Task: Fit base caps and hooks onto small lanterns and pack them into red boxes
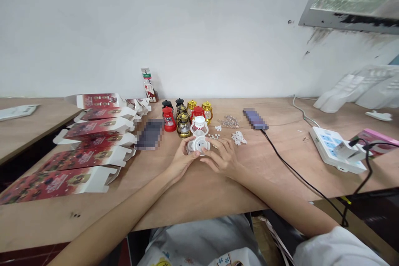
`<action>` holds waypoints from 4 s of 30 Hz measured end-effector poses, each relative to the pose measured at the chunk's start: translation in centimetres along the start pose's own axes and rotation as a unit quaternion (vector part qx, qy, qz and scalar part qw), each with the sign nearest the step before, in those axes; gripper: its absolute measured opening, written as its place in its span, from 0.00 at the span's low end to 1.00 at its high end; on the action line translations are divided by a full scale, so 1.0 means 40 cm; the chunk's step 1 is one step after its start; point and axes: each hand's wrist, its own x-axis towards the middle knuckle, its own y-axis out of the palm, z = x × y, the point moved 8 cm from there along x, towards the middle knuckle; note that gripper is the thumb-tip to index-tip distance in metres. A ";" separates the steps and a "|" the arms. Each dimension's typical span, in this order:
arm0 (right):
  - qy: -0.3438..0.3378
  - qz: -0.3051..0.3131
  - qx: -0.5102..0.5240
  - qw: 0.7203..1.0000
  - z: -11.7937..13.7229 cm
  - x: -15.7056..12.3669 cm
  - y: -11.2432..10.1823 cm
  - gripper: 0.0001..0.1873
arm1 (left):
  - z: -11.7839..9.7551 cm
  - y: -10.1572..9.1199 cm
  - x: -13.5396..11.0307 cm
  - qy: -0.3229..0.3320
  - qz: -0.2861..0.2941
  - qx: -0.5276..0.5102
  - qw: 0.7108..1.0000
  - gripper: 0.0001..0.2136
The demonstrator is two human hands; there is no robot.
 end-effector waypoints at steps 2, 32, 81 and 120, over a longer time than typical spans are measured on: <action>0.008 0.003 0.005 1.000 -0.002 0.002 0.004 0.09 | -0.001 0.000 -0.001 0.002 -0.001 0.010 1.000 0.27; 0.158 0.009 0.176 0.972 -0.041 -0.016 0.036 0.13 | -0.007 0.025 -0.008 0.027 -0.003 0.135 0.991 0.34; 0.240 0.384 -0.052 0.890 -0.350 -0.145 0.168 0.18 | -0.012 0.003 -0.007 -0.029 -0.044 0.025 0.998 0.22; 0.128 0.015 0.206 0.970 -0.072 -0.004 0.032 0.05 | -0.019 -0.036 0.007 0.092 -0.073 0.258 0.959 0.30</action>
